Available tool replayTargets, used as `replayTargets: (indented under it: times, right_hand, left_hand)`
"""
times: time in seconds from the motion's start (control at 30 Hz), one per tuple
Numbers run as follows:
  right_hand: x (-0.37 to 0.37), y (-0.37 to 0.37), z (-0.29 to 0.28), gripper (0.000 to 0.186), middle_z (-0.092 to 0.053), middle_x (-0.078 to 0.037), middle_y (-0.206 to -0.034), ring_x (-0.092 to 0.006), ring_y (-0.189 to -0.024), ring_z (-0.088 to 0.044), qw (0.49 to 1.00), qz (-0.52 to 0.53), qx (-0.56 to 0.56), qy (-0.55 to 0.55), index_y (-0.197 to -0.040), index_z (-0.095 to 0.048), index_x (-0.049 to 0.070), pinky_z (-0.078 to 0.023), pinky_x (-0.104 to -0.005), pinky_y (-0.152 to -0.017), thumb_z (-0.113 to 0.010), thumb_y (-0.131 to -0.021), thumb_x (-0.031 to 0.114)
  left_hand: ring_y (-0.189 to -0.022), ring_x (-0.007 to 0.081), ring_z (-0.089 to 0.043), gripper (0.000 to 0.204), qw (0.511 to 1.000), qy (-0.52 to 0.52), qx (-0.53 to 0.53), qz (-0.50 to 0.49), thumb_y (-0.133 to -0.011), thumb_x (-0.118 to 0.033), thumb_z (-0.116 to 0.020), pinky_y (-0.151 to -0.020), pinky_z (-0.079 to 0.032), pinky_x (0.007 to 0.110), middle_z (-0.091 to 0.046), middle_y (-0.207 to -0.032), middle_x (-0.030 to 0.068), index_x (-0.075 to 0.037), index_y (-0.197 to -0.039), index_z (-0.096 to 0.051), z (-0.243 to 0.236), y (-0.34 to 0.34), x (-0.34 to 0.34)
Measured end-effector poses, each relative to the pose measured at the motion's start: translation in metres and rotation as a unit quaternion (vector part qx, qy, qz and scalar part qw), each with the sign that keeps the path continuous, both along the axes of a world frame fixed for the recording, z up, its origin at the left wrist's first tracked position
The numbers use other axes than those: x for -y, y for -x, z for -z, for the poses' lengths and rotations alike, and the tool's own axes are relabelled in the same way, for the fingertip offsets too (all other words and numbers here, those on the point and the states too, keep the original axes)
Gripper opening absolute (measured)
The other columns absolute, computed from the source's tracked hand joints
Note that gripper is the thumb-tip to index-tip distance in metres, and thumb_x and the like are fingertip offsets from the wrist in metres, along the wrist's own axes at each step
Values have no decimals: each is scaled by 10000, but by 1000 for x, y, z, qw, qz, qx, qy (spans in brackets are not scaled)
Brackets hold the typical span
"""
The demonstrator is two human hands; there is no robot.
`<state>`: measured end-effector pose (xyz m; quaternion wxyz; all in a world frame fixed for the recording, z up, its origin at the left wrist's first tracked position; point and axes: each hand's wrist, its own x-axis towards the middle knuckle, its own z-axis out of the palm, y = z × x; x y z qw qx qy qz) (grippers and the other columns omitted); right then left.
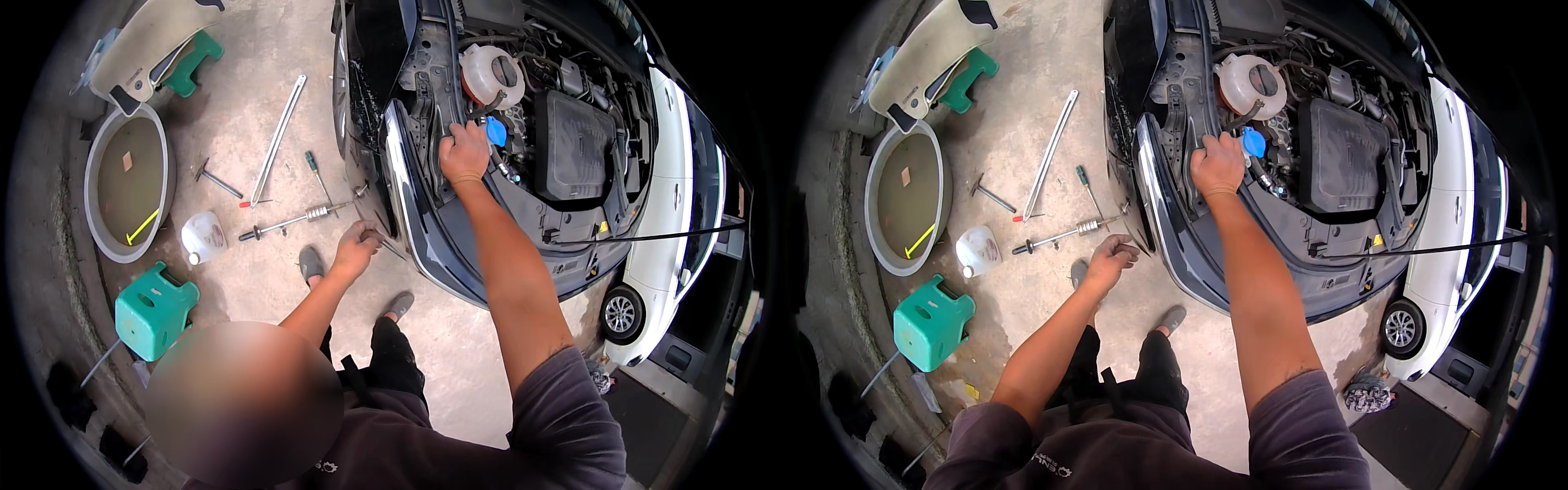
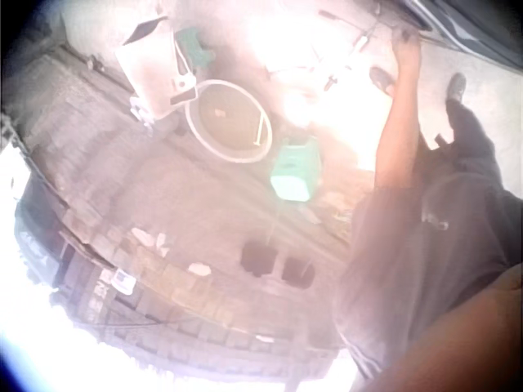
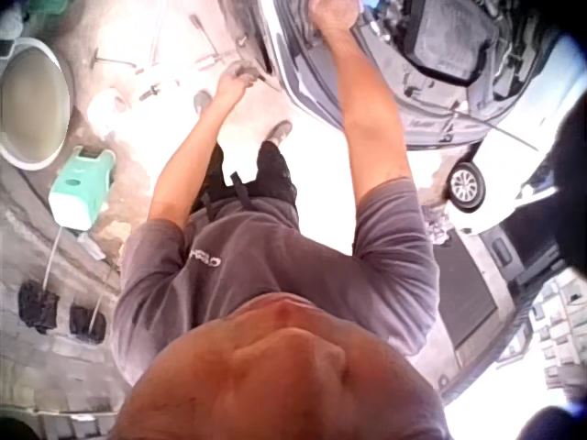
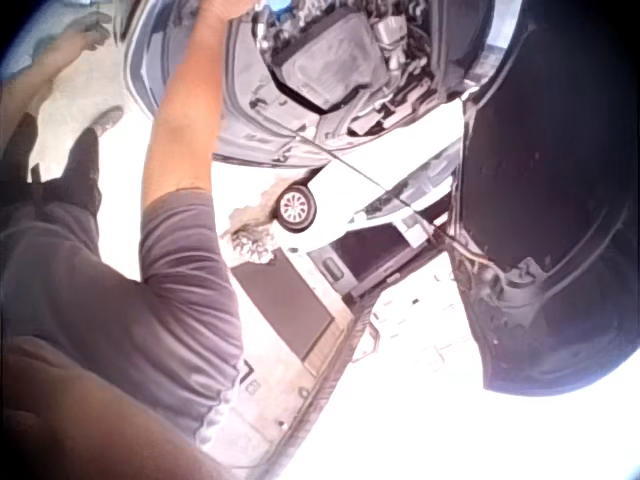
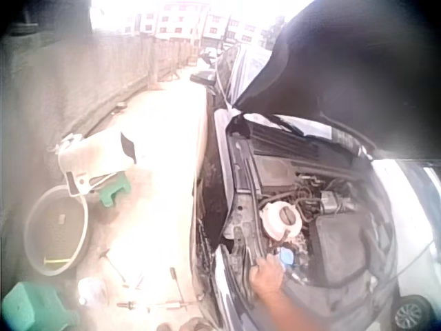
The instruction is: The person opens the hood of a black car and uses a pry tool to remove a plastic trim piece from the front edge of the engine bay. They then remove a second plastic trim piece from the opposite side of the engine bay and place both removed parts on the ground.
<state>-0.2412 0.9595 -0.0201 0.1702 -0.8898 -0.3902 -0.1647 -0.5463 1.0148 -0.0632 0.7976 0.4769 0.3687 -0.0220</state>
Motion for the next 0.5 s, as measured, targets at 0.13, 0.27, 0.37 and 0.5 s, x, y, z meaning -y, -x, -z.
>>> replayTargets:
  times: [0.13, 0.27, 0.37, 0.5]
  right_hand:
    - [23, 5, -16, 269, -606, -157, -974, -388, -983, -571, 997, -7, -62, -47, -991, -703, 42, -492, -489, -857, -636, -751, 143]
    - [83, 74, -47, 259, -578, -191, -945, -405, -980, -549, 982, -46, -86, -163, -1020, -653, -17, -473, -484, -877, -623, -774, 58]
    - [199, 179, -64, 156, -502, -185, -867, -417, -921, -522, 967, -25, -143, -208, -902, -601, -15, -459, -500, -838, -608, -746, -20]
    - [400, 342, -34, 173, -530, -226, -905, -439, -915, -533, 943, 45, -303, -127, -913, -602, -20, -463, -501, -812, -612, -741, -3]
  left_hand:
    - [-888, 228, -695, 312, 967, -132, -116, 182, -880, -94, -616, -776, -546, 332, -717, -986, 159, 56, -1151, -649, 59, 137, 59]
    - [-1016, 399, -673, 266, 838, -329, -281, 332, -835, -216, -625, -896, -536, 460, -707, -1056, 230, -18, -988, -716, 73, 297, 90]
    - [-1050, 410, -666, 245, 733, -371, -328, 467, -816, -190, -592, -928, -534, 463, -700, -1066, 260, -11, -926, -719, 83, 427, 88]
    - [-1067, 405, -671, 261, 690, -331, -447, 463, -824, -188, -574, -930, -537, 467, -702, -1078, 266, 7, -909, -725, 36, 446, 102]
